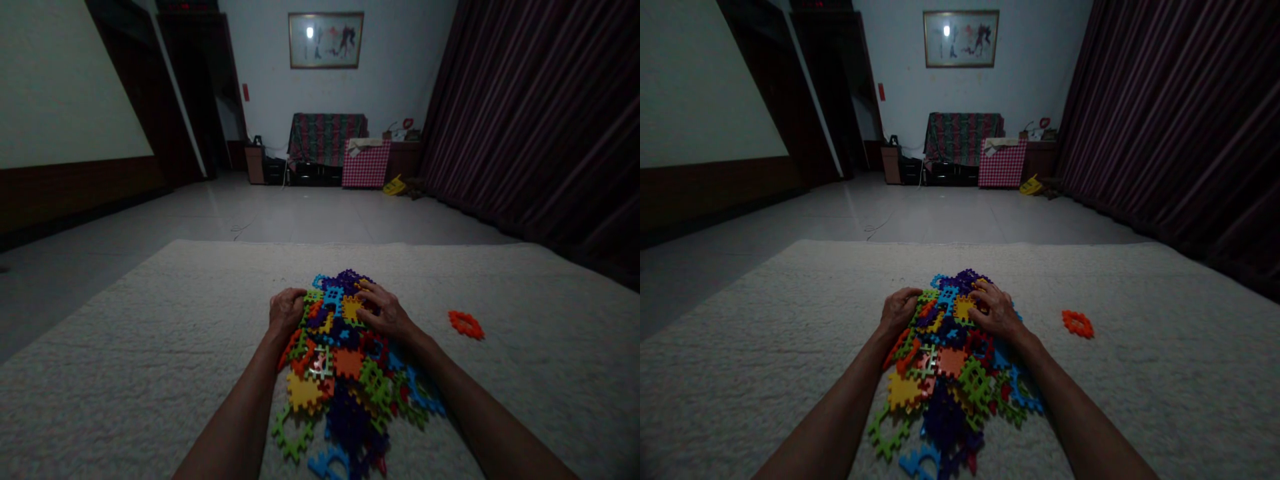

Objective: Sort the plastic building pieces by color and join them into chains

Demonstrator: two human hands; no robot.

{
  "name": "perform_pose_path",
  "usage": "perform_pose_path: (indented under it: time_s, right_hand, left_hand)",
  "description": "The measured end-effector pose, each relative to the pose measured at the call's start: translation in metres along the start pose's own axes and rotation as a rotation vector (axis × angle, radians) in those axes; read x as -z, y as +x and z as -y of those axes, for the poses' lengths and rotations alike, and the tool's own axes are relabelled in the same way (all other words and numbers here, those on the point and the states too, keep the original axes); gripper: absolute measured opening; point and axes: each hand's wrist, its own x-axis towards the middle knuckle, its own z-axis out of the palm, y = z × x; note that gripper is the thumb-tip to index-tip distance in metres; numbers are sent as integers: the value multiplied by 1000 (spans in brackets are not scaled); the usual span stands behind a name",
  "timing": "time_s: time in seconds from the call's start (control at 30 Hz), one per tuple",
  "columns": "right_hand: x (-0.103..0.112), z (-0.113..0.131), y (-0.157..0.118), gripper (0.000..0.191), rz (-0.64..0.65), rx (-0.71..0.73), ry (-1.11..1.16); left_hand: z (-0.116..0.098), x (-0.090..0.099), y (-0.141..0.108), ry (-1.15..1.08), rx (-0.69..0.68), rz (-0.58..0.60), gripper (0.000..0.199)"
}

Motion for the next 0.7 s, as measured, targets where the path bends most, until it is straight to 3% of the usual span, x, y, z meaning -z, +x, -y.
perform_pose_path:
  time_s: [0.2, 0.4, 0.7]
  right_hand:
    - [10, -6, 3, 28, -50, -37, 56]
    - [20, -24, -1, 29, -163, -210, 36]
    - [21, -22, -4, 28, -115, -244, 70]
  left_hand:
    - [1, -1, 0, -47, 16, -13, 31]
    - [5, -2, 0, -91, -3, -22, 32]
    - [-1, 0, -3, -201, 97, -58, 28]
